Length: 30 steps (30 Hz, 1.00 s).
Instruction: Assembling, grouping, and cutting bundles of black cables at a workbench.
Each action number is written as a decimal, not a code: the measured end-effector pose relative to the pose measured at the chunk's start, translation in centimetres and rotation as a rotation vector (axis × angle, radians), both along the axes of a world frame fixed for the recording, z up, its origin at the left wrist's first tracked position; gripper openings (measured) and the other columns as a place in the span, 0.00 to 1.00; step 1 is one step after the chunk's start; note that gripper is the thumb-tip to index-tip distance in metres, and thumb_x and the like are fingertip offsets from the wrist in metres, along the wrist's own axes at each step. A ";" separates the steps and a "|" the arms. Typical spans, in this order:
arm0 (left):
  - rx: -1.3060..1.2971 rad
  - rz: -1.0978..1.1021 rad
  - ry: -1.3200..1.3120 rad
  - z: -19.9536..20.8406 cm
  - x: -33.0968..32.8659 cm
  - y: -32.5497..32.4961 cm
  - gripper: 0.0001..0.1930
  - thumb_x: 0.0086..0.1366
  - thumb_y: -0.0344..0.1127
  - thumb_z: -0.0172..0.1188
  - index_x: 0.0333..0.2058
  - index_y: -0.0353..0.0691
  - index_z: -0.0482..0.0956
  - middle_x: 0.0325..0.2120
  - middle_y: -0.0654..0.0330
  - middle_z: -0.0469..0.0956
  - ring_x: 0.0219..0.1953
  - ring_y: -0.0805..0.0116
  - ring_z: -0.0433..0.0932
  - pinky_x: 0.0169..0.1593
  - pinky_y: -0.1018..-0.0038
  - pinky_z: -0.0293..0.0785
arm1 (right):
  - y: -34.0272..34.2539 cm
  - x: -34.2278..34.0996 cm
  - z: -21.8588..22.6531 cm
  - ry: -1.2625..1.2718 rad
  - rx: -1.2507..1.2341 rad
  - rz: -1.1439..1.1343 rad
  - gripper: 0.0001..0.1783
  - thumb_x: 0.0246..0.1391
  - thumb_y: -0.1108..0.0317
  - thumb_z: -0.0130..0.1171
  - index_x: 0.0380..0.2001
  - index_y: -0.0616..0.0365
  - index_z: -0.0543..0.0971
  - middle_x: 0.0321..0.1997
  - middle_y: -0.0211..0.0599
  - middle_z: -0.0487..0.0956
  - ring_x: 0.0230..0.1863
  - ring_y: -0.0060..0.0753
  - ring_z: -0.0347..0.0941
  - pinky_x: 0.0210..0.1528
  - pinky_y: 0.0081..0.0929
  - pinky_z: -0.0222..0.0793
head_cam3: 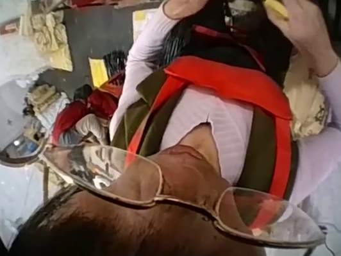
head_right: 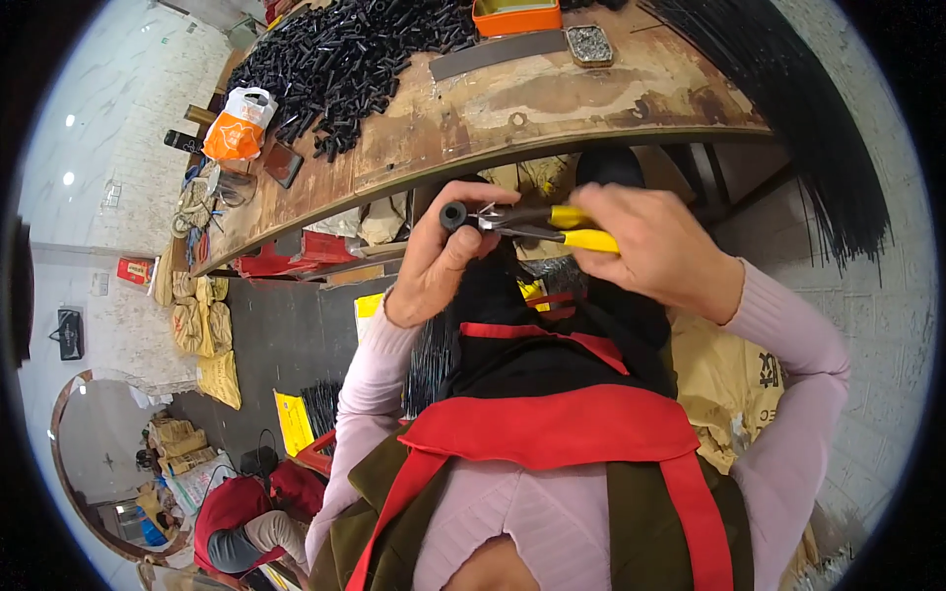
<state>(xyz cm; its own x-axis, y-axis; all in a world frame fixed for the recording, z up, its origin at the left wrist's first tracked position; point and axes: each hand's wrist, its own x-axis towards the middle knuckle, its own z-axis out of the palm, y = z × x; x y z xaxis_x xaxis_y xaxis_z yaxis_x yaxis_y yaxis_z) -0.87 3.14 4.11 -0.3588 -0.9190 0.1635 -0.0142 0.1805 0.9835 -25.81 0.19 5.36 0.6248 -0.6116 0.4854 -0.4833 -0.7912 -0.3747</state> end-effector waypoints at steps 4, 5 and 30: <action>-0.045 -0.046 0.028 -0.1 0.3 0.6 0.31 0.67 0.57 0.53 0.55 0.33 0.69 0.33 0.66 0.66 0.32 0.80 0.63 0.35 0.83 0.60 | 0.5 1.0 -1.5 -0.054 0.661 0.224 0.18 0.57 0.60 0.62 0.36 0.66 0.74 0.26 0.50 0.75 0.28 0.50 0.74 0.30 0.33 0.66; -0.011 -0.057 0.077 -0.4 0.6 0.6 0.28 0.69 0.54 0.52 0.54 0.34 0.70 0.35 0.65 0.68 0.35 0.78 0.65 0.39 0.82 0.63 | 0.6 1.2 -1.6 -0.076 0.739 0.188 0.17 0.57 0.60 0.61 0.37 0.66 0.74 0.26 0.49 0.75 0.27 0.48 0.74 0.30 0.33 0.66; -0.047 -0.066 0.020 -2.7 2.5 0.1 0.18 0.70 0.49 0.52 0.36 0.38 0.62 0.26 0.62 0.65 0.27 0.77 0.60 0.30 0.80 0.57 | 0.8 3.5 -2.5 -0.153 1.238 0.220 0.13 0.65 0.60 0.52 0.38 0.60 0.75 0.20 0.26 0.71 0.20 0.14 0.63 0.22 0.18 0.60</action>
<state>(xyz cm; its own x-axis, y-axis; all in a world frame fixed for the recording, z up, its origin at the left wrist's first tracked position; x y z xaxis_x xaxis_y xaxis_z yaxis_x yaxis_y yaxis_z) 1.65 3.27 1.45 -0.4147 -0.8845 0.2138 0.0186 0.2267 0.9738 -22.27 1.04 2.83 0.7586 -0.5976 -0.2596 -0.2730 0.0703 -0.9594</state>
